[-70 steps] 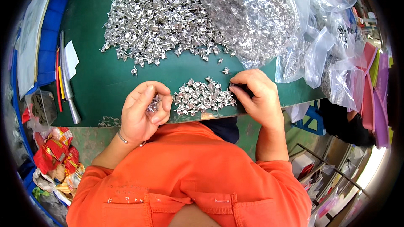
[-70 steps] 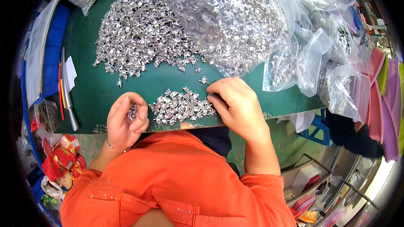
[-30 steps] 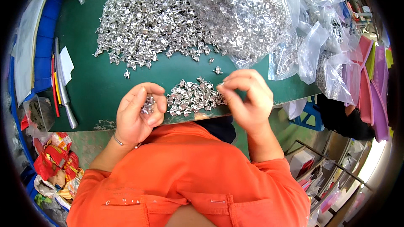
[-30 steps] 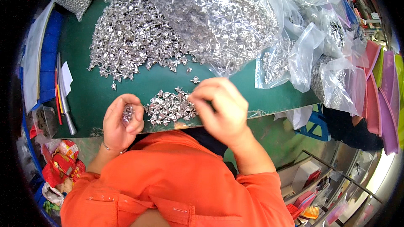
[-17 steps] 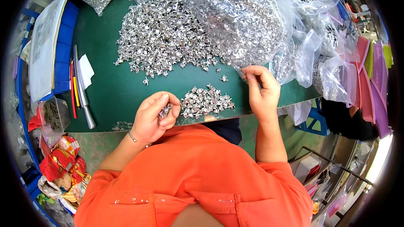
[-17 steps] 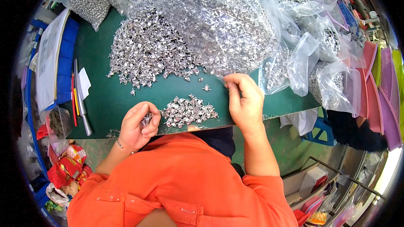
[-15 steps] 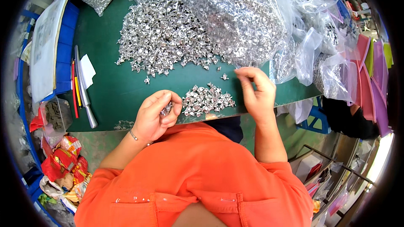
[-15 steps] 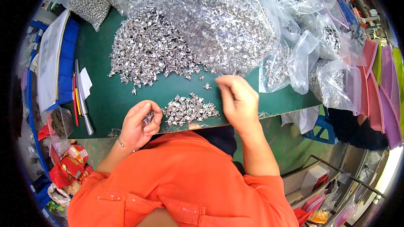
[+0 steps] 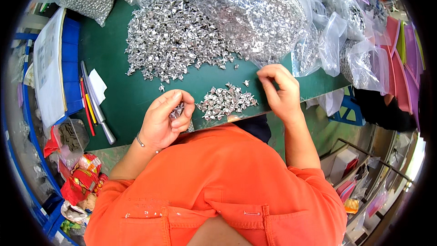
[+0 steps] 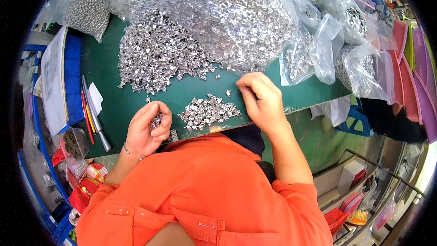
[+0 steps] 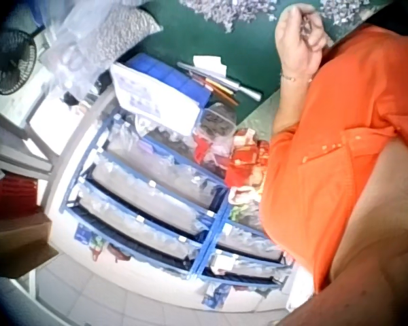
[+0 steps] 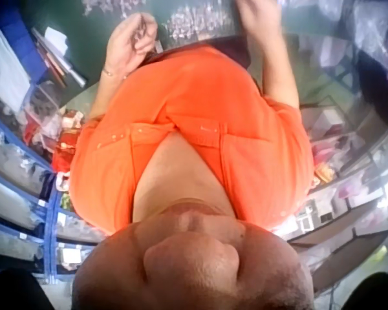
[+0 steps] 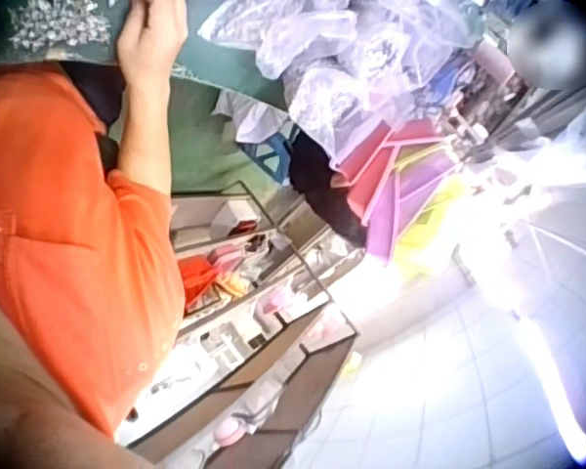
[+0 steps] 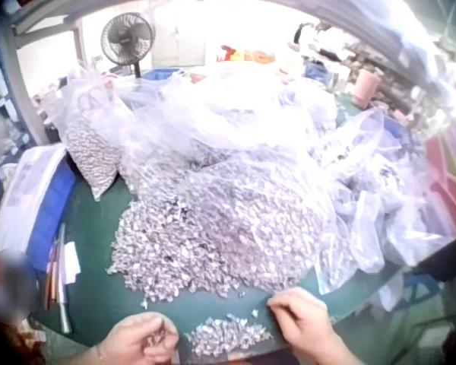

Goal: The person sorts small silver metal fasteners on a green worktable, picking them up one by one and placing them into a small pile. The person occasionally reaches for more fasteners from a large plastic bag on the table.

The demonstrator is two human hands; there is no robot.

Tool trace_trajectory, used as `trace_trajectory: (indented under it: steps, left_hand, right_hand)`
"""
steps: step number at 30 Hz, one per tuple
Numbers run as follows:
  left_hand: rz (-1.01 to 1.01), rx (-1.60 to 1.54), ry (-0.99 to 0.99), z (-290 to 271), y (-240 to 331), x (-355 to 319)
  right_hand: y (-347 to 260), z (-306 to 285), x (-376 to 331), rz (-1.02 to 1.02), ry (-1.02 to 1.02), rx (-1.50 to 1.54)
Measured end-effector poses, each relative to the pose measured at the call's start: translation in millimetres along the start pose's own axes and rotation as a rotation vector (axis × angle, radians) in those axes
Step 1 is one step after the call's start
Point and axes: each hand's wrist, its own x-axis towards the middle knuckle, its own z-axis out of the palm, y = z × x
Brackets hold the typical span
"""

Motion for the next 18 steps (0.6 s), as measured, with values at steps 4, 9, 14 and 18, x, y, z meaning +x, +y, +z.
trace_trajectory:
  steps: [4, 9, 14, 18]
  left_hand:
    - [-0.047, -0.018, -0.055, -0.8, 6.8, 7.8]
    - [-0.112, -0.036, -0.072, -4.5, 9.7, 13.0]
    - [-0.151, -0.056, -0.071, -5.6, 10.1, 17.3]
    - [-0.143, -0.076, -0.057, -9.9, 8.9, 16.2]
  right_hand:
    - [-3.1, 13.6, 0.8, -0.165, -0.147, -0.123]
    - [-28.5, 12.7, 3.3, -0.004, -0.237, 0.193]
    - [-5.0, 37.8, 28.1, -0.238, -0.052, -0.192]
    - [-6.6, 24.1, 24.6, -0.254, -0.158, -0.138]
